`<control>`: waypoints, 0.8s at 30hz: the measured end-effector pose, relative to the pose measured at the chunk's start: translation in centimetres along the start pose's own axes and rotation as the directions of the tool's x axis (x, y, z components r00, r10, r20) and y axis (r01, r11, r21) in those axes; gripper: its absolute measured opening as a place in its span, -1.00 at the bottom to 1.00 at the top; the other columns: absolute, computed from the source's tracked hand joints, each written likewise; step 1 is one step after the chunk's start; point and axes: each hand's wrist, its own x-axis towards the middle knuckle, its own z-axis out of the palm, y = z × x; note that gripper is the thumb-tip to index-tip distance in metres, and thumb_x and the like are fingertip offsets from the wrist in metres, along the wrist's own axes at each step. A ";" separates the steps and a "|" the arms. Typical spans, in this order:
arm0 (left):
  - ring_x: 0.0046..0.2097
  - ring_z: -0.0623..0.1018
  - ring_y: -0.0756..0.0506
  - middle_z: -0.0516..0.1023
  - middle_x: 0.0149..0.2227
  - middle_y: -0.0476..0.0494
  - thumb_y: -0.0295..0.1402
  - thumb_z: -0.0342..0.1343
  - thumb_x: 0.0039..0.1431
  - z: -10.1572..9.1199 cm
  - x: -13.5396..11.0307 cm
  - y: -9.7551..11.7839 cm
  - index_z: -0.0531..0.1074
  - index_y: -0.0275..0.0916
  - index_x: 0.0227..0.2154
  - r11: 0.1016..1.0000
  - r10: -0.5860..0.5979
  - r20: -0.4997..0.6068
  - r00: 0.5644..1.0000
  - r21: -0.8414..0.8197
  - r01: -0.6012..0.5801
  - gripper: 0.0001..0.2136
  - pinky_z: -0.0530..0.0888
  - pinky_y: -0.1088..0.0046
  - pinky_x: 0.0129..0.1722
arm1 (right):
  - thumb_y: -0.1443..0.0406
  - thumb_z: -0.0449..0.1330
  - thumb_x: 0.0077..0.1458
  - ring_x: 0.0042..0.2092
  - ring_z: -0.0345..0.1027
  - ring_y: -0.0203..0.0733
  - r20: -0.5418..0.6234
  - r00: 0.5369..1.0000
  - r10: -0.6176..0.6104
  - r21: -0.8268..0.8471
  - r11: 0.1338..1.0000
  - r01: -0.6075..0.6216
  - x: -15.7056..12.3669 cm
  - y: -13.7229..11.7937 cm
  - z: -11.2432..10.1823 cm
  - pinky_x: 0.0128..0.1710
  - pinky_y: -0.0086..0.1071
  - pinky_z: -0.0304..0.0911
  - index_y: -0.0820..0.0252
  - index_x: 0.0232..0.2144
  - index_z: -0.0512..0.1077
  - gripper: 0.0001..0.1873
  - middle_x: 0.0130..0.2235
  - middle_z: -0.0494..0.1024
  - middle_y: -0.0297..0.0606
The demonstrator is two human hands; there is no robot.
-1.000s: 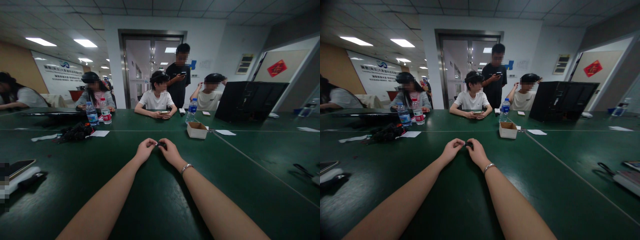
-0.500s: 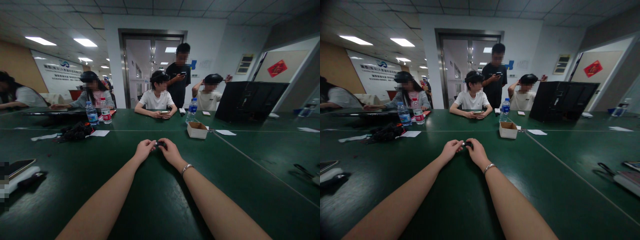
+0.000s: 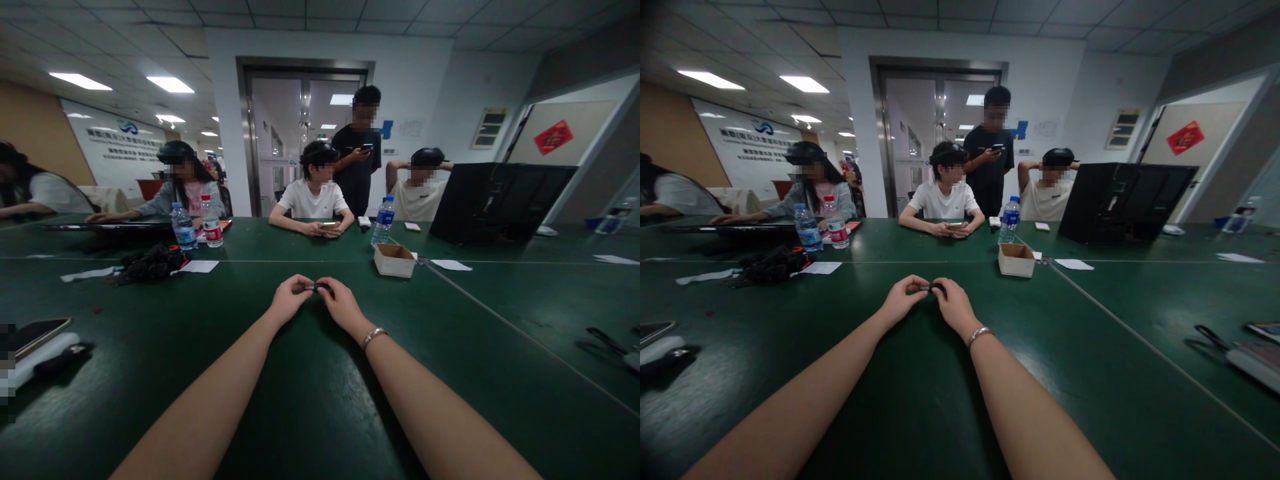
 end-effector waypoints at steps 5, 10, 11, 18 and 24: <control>-0.35 0.50 -0.03 0.52 -0.29 -0.16 -0.09 0.07 0.05 0.1 0.2 -0.5 0.40 -0.27 -0.23 0.978 -0.204 -0.041 0.978 -0.041 0.203 -0.65 0.40 0.46 -0.39 | 0.29 0.06 0.14 -0.14 0.34 -0.21 0.007 1.000 0.002 -0.010 1.000 -0.002 0.0 -0.3 0.0 -0.08 -0.28 0.23 0.14 -0.17 0.42 -0.78 -0.18 0.50 -0.22; -0.45 0.44 -0.02 0.45 -0.51 -0.07 -0.13 -0.06 0.13 0.2 0.1 -0.3 0.41 -0.28 -0.44 0.978 -0.187 -0.004 0.982 0.095 0.187 -0.69 0.35 0.47 -0.44 | 0.31 0.06 0.13 -0.13 0.34 -0.20 0.015 1.000 -0.001 -0.022 1.000 0.001 -0.1 -0.6 -0.1 -0.07 -0.29 0.22 0.17 -0.18 0.42 -0.79 -0.17 0.49 -0.20; -0.39 0.46 -0.02 0.47 -0.45 -0.08 -0.19 -0.01 0.11 0.2 0.0 -0.1 0.42 -0.27 -0.41 0.986 -0.137 0.006 0.991 0.095 0.136 -0.76 0.37 0.47 -0.39 | 0.31 0.06 0.13 -0.14 0.34 -0.20 0.009 1.000 0.003 -0.022 1.000 -0.002 -0.1 -0.6 -0.1 -0.07 -0.29 0.23 0.18 -0.19 0.42 -0.79 -0.17 0.49 -0.20; -0.31 0.49 -0.04 0.51 -0.28 -0.13 -0.16 0.04 0.08 0.2 -0.1 0.2 0.38 -0.22 -0.20 0.991 -0.123 -0.034 0.992 0.045 0.124 -0.71 0.38 0.47 -0.38 | 0.32 0.07 0.12 -0.14 0.35 -0.21 0.004 1.000 -0.006 -0.007 1.000 0.006 -0.1 -0.4 -0.1 -0.08 -0.28 0.23 0.15 -0.18 0.42 -0.79 -0.18 0.50 -0.21; -0.40 0.44 0.00 0.45 -0.44 -0.03 -0.18 0.00 0.12 0.4 -0.1 -0.6 0.38 -0.20 -0.32 0.988 -0.087 0.034 0.996 0.131 0.082 -0.79 0.36 0.47 -0.36 | 0.32 0.07 0.12 -0.15 0.34 -0.21 0.006 1.000 -0.015 -0.020 1.000 0.016 -0.1 -0.3 -0.1 -0.07 -0.28 0.22 0.15 -0.18 0.42 -0.79 -0.19 0.49 -0.21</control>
